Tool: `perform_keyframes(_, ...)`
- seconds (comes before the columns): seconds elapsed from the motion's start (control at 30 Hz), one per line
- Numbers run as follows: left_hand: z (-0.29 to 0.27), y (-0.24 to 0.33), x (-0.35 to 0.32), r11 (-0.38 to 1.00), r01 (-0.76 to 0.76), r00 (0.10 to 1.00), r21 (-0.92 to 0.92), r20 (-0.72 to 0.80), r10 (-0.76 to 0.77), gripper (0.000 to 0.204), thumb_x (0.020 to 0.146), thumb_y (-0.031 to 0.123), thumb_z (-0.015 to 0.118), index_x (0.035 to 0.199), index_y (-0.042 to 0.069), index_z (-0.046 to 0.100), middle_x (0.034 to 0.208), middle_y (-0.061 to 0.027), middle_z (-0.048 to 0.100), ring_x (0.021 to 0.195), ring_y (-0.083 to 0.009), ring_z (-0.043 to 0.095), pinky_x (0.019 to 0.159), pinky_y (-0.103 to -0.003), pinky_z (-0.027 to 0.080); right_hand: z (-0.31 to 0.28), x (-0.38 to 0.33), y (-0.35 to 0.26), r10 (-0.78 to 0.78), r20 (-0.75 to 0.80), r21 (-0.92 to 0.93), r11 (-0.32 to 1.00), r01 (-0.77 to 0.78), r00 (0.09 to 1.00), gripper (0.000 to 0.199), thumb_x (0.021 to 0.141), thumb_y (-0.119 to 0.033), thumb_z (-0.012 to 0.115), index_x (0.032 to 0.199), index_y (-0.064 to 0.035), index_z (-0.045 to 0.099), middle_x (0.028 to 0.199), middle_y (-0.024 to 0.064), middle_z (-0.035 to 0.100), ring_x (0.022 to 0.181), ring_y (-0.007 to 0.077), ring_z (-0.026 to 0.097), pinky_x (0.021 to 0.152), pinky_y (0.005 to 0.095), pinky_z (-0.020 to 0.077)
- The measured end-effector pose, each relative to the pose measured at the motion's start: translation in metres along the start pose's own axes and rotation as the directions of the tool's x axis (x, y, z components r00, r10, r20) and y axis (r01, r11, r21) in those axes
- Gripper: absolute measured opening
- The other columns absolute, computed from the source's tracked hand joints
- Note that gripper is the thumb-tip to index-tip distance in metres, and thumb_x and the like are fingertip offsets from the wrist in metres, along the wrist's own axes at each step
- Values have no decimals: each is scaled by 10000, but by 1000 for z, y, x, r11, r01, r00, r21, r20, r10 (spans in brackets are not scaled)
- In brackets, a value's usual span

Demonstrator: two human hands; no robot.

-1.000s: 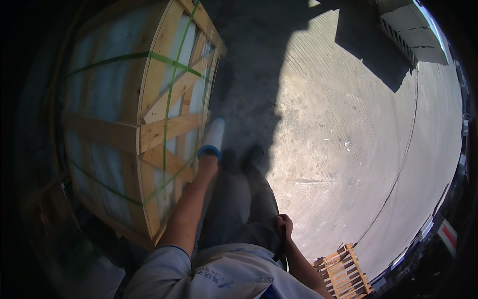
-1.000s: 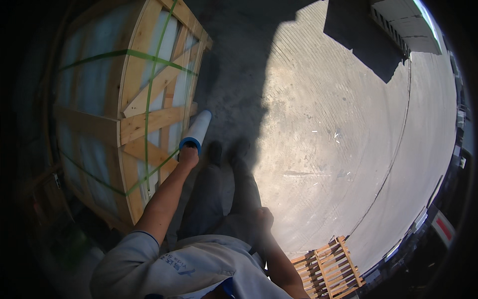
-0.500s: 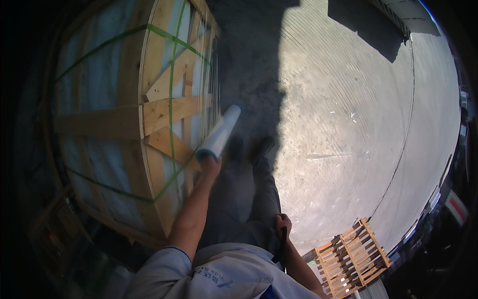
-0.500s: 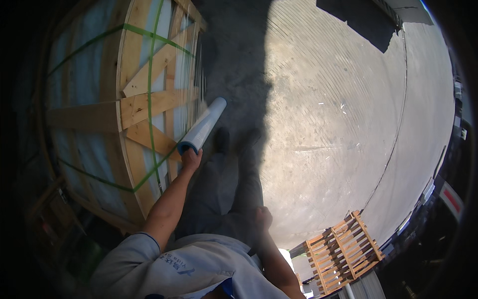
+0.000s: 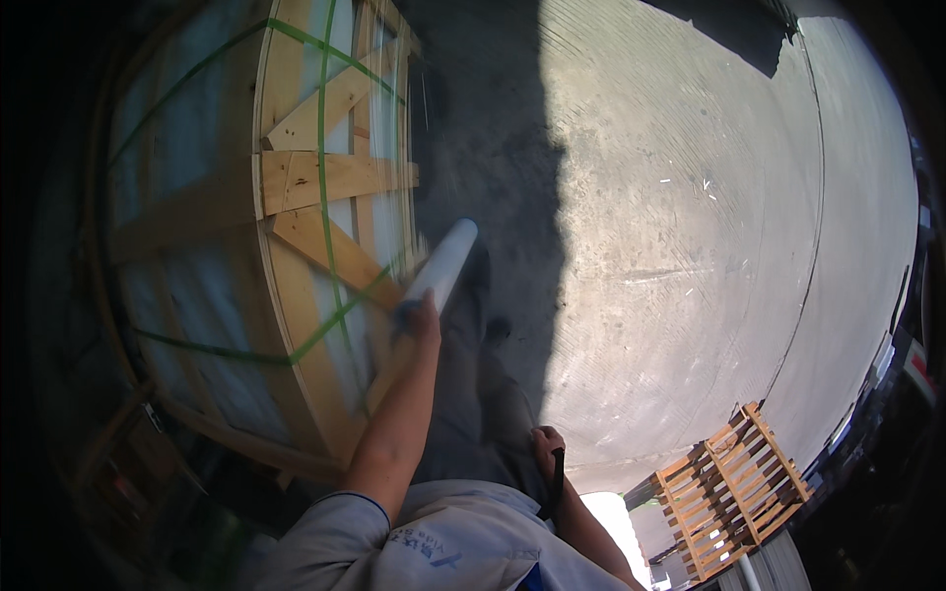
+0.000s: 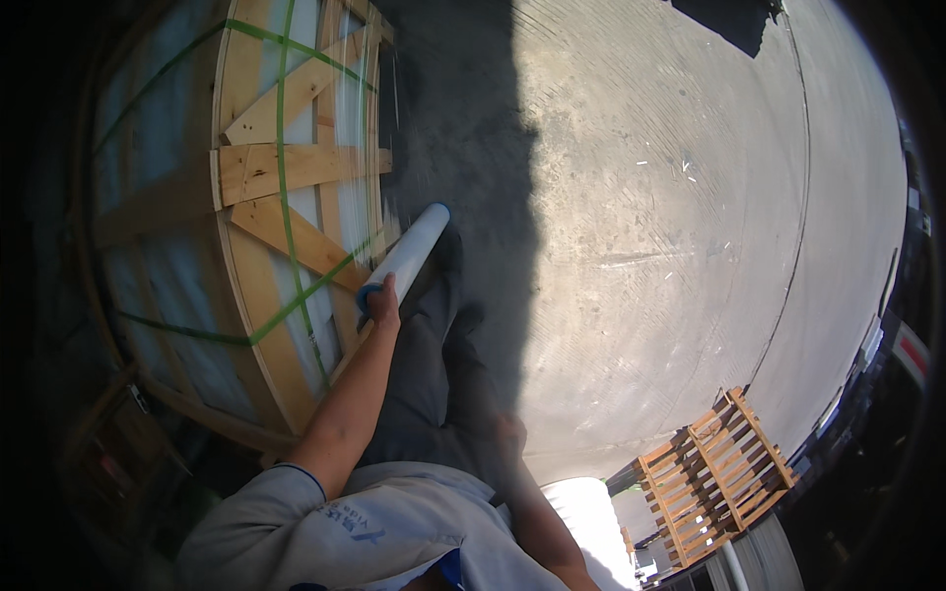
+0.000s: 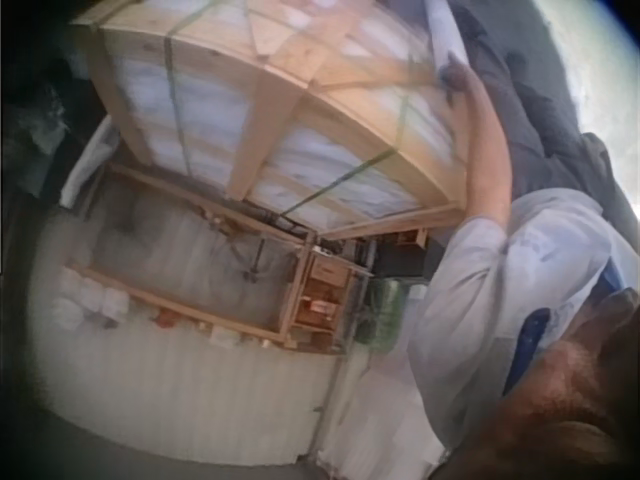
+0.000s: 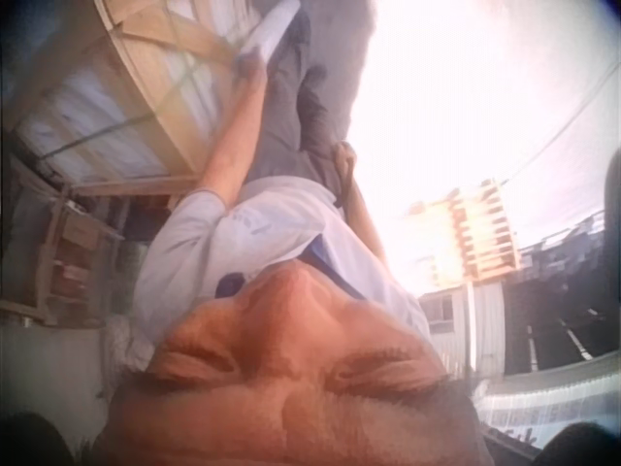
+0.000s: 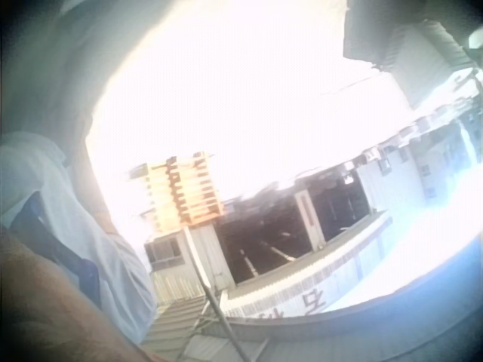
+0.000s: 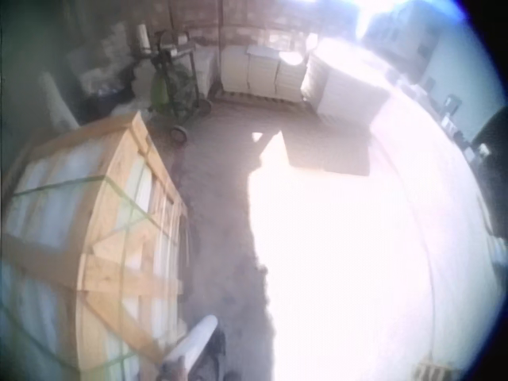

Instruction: The person wraps a wooden pallet with plastic film using a hand-held roll. They pull the film, walk around the pallet, and apply multiple layers to secure the load. The person finishes by placing the roll on a nearby shelf.

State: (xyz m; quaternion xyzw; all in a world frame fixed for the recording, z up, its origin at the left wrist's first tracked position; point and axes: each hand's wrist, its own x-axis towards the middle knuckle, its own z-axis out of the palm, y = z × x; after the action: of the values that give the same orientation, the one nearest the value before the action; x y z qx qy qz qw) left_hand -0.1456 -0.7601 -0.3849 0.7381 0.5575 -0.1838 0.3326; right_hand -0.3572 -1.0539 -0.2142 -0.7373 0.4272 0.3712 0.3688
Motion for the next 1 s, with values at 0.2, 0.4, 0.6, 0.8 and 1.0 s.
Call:
perform_keyframes(0.2, -4, -40, -24, 879, -424, 904, 216, 39, 426, 527, 895, 441, 573, 966, -77, 632, 945, -239, 658, 863, -378, 634, 772, -467, 500, 5, -18, 78, -123, -70, -37, 992, 120, 990, 326, 817, -249, 556, 920, 38, 672, 777, 127, 668, 750, 190, 610, 698, 316, 483)
perform_keyframes(0.4, -18, -67, -78, 371, -693, 695, 618, 436, 572, 452, 895, 427, 570, 850, -12, 667, 761, -186, 666, 684, -313, 639, 655, -455, 524, 8, -41, 132, 4, -104, -13, 1000, -5, 995, 316, 804, -243, 551, 917, 21, 681, 791, 150, 675, 768, 220, 635, 722, 327, 493)
perform_keyframes(0.6, -20, -109, -73, 268, -707, 661, 655, 475, 581, 520, 905, 465, 553, 969, -42, 647, 875, -192, 672, 808, -311, 639, 733, -437, 528, 30, -69, 150, 80, -92, 90, 993, -72, 992, 359, 825, -298, 513, 920, 2, 686, 905, 222, 671, 907, 362, 643, 826, 407, 479)
perform_keyframes(0.8, -8, -119, -57, 991, -51, 999, 125, -2, 52, 588, 898, 501, 564, 999, -76, 617, 996, -235, 642, 889, -359, 626, 766, -463, 523, 67, -99, 164, 102, -140, 207, 976, -72, 985, 359, 828, -300, 510, 929, 1, 678, 880, 213, 674, 878, 349, 652, 804, 395, 482)
perform_keyframes(1.0, -28, -176, -93, 678, -573, 819, 460, 286, 498, 508, 873, 442, 568, 809, -56, 651, 829, -241, 667, 822, -417, 644, 748, -494, 513, 122, -129, 184, 193, -142, 243, 958, -155, 971, 353, 840, -302, 512, 944, -6, 674, 887, 206, 675, 886, 351, 651, 807, 400, 482)
